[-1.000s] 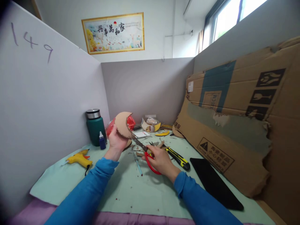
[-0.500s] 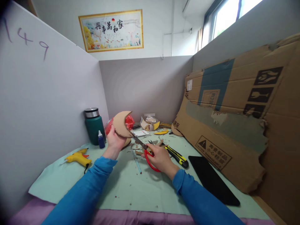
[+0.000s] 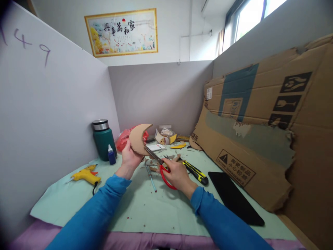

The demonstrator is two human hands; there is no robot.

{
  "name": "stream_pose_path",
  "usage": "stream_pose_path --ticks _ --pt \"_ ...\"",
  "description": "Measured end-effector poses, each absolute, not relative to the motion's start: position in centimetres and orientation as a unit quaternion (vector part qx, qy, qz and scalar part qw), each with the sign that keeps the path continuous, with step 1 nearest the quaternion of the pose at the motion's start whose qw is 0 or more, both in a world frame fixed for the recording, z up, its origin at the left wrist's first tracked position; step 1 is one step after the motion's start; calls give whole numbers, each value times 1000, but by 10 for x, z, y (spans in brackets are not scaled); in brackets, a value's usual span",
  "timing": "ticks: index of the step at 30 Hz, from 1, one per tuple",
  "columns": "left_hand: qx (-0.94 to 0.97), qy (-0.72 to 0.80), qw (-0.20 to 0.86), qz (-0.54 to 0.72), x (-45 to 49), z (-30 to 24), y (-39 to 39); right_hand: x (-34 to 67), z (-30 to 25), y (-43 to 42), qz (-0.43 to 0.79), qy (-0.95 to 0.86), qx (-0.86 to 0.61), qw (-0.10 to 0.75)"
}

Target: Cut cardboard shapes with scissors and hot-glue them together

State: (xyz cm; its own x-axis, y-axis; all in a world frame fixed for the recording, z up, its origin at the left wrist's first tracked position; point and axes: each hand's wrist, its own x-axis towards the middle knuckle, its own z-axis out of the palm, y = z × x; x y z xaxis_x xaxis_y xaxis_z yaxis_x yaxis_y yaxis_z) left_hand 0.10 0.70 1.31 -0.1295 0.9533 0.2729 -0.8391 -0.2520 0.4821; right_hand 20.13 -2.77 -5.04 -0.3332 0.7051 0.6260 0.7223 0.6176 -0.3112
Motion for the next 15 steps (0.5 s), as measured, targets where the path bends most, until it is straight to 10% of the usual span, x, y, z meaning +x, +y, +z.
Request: stream_pose_path --ticks 15 --pt "258 110 597 752 7 14 2 199 -55 -25 -18 -818 -441 369"
